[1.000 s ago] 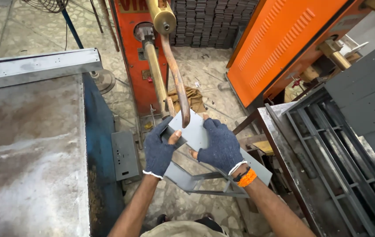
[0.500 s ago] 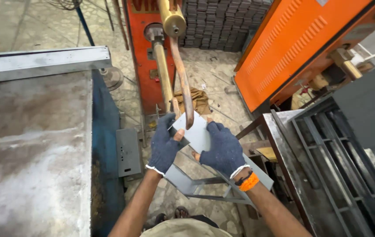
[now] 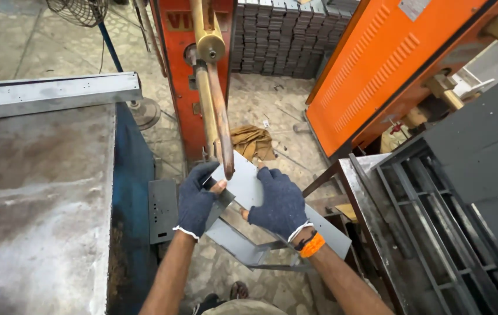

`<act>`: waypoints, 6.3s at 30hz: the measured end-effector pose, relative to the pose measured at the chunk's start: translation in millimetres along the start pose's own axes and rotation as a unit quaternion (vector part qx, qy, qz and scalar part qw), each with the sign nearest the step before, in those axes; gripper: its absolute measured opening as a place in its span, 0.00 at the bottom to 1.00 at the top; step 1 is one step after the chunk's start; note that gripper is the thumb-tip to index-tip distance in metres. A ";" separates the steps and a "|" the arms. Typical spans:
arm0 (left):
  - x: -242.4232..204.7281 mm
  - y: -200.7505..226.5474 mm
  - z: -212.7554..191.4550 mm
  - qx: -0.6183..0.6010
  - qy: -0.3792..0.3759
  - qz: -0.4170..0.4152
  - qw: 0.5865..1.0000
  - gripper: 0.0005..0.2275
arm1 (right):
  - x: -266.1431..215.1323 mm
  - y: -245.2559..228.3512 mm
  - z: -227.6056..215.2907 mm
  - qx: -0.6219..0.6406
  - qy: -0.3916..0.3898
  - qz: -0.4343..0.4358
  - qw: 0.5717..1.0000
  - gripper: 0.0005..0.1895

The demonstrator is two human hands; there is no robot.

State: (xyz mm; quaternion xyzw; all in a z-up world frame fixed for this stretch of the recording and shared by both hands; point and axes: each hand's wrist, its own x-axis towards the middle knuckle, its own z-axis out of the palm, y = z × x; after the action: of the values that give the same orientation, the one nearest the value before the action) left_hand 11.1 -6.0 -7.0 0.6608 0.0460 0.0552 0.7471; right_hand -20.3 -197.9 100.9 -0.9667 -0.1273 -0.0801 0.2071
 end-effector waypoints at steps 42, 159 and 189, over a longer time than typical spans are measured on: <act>3.6 -26.5 1.2 -0.123 0.019 0.069 0.990 0.16 | -11.8 15.0 3.0 -0.008 0.075 -0.098 0.992 0.51; -14.2 -17.7 37.3 0.142 0.190 0.203 0.950 0.31 | -0.9 -4.4 0.2 -0.020 0.073 -0.059 0.995 0.55; -26.8 -0.1 28.9 0.121 0.085 0.217 0.965 0.37 | -6.9 0.2 -4.5 0.010 0.054 -0.058 0.997 0.58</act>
State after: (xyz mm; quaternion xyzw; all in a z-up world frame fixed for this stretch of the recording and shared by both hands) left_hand -11.3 -38.2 -3.6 0.7334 -0.0290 0.2659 0.6249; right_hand -27.3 -201.4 103.4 -0.9497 -0.1727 -0.1426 0.2187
